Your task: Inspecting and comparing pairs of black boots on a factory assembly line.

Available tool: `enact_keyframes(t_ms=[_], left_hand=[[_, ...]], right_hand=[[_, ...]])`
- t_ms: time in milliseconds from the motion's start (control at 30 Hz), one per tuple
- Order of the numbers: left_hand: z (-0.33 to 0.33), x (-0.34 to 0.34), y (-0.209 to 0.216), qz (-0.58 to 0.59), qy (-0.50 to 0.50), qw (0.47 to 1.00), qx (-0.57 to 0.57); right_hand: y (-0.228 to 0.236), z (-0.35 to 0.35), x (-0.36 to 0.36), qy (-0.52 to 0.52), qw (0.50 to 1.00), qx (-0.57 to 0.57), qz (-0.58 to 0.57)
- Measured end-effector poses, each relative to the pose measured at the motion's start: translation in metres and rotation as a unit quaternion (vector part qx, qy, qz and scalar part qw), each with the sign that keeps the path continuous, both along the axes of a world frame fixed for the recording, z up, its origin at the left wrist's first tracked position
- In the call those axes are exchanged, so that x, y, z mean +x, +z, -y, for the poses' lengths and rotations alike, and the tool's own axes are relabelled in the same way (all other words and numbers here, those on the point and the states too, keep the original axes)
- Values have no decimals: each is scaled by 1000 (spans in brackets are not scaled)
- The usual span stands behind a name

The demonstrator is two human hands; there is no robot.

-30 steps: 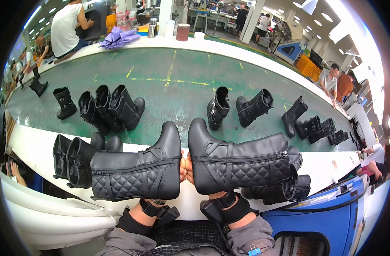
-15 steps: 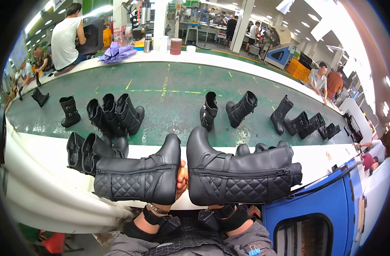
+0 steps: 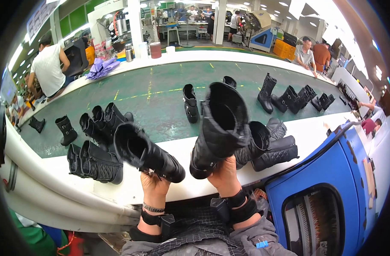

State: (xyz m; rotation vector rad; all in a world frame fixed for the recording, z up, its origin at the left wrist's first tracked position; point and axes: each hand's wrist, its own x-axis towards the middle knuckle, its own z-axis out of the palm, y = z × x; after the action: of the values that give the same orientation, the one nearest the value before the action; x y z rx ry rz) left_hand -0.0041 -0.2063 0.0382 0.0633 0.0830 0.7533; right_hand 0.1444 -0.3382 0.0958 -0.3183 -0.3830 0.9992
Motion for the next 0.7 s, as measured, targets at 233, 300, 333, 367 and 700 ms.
enact_keyframes(t_ms=[233,300,333,367,700], left_hand=[[-6,-1,24,-30,97,994,-30],[-7,0,28,-40,112,993,-6],[-8,0,29,-60,126,990,-14],[-6,0,29,-70,134,988,-5],[2,1,29,-110,146,983,17]], right_hand=[[19,4,0,-70,995,-60,36],[19,0,-1,-83,992,-86,29],[18,-2,-1,-85,993,-80,26],[16,-4,-2,-88,992,-85,22],[8,-13,-7,-134,981,-139,-30]])
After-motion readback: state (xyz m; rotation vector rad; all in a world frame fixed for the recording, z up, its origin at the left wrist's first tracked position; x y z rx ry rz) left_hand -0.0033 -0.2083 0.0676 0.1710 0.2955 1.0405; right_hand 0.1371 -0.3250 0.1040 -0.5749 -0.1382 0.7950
